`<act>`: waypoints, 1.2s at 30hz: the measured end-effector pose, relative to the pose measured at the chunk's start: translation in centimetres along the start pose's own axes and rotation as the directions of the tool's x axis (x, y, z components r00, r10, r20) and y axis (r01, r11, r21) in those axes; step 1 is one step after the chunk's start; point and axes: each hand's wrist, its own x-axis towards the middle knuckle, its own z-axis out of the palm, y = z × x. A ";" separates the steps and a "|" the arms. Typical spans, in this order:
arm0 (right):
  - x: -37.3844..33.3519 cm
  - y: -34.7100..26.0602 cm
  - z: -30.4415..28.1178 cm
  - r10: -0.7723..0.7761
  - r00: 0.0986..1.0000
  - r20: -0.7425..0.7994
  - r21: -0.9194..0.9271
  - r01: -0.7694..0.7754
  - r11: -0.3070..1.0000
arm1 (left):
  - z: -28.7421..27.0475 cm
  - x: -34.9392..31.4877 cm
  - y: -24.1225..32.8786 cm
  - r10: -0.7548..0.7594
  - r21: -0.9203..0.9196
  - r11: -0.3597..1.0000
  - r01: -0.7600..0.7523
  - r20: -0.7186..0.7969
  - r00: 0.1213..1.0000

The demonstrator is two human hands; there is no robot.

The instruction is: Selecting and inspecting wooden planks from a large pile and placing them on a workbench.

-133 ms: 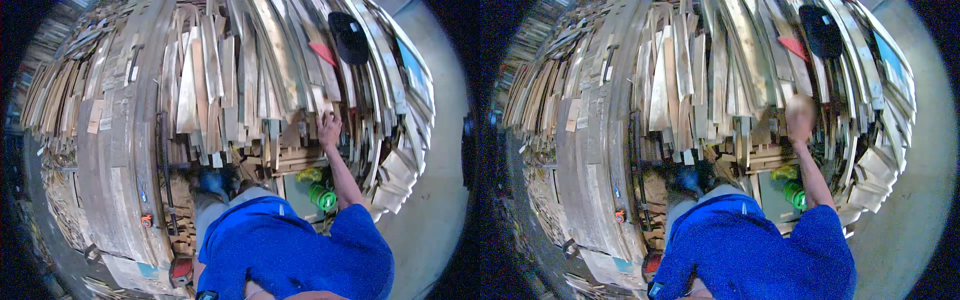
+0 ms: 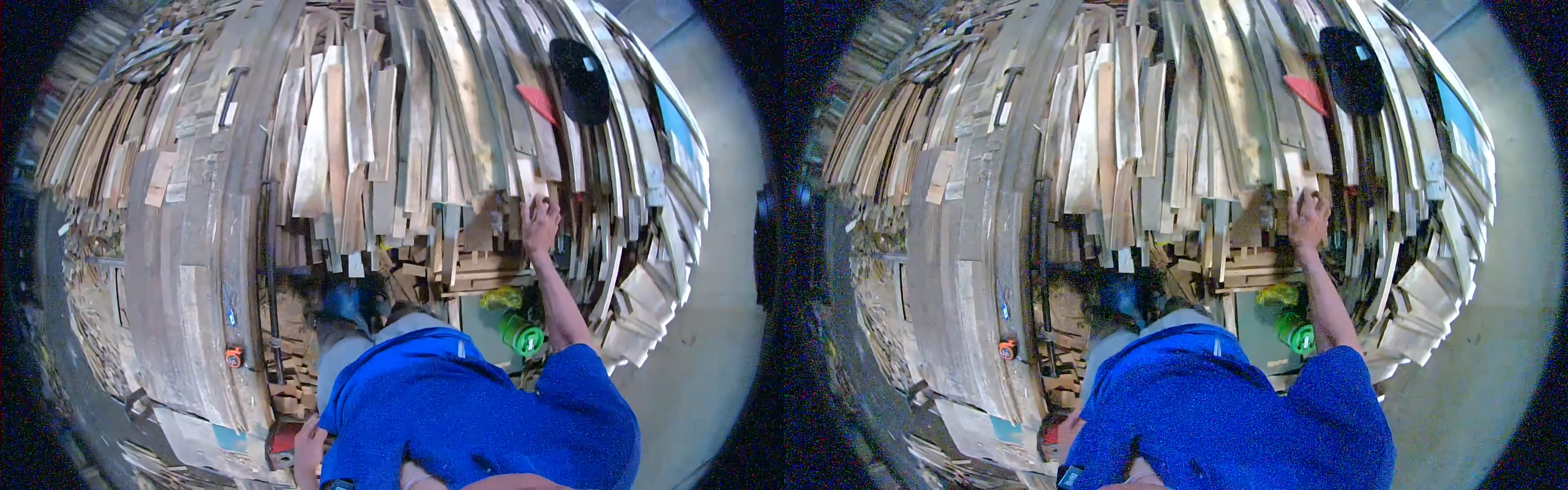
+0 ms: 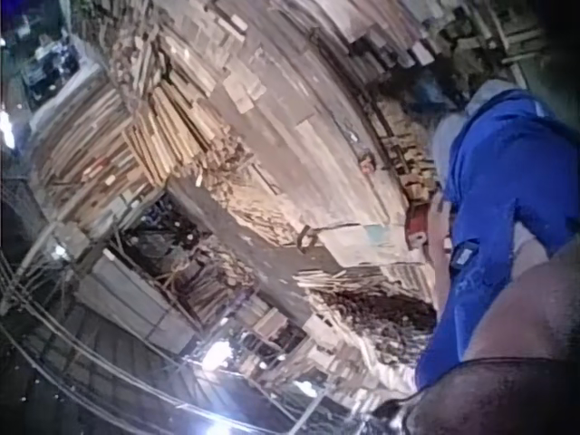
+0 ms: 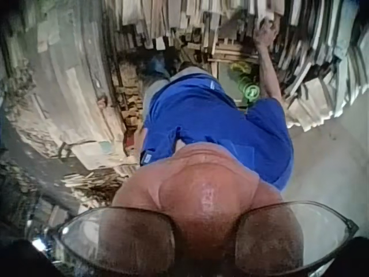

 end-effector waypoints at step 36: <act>-31.7 -39.2 -6.3 -0.735 -0.229 0.639 0.716 0.526 0.459 | 28.5 -15.4 -39.6 -0.628 -0.905 0.426 0.003 -0.294 0.720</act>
